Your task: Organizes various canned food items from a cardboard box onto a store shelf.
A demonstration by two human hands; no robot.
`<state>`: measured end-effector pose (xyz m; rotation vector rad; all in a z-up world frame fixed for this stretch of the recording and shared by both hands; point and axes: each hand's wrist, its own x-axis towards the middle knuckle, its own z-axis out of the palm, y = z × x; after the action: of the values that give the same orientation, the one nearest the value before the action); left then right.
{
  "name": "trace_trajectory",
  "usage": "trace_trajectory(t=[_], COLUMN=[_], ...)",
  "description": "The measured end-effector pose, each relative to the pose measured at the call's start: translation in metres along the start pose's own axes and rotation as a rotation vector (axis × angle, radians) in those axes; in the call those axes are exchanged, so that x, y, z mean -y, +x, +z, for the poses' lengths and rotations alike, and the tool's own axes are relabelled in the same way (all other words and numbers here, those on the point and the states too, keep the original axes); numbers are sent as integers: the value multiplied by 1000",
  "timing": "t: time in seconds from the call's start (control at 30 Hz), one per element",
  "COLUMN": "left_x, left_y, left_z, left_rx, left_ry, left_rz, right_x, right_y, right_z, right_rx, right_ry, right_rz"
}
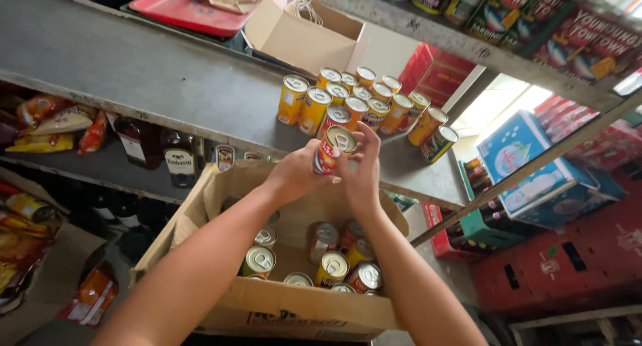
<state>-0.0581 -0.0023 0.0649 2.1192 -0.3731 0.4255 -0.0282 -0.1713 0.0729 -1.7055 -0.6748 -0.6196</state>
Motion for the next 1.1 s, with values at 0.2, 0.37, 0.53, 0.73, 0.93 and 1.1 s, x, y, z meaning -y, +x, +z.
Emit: trace_trajectory(t=[0.2,0.37,0.53,0.73,0.93,1.1], left_x=[11,23,31,53,59,65], left_y=[7,8,12,13,13,16], left_z=[-2,1,14,23,25,30], left_rx=[-155,-91,-54,14,9,-56], left_ry=[-24,48,139,206,213,217], left_rz=[59,225,153,130,122,152], right_x=[-92,-68,-47,-34,-50,-55], right_y=[-17,-13,-9,-10,-11,-11], right_z=[8,12,6,6,4,6], right_rx=[394,372,341,363,325,317], right_ry=[-5,-116,-46,-129,-455,-571], right_rz=[280,414,245,300,138,87])
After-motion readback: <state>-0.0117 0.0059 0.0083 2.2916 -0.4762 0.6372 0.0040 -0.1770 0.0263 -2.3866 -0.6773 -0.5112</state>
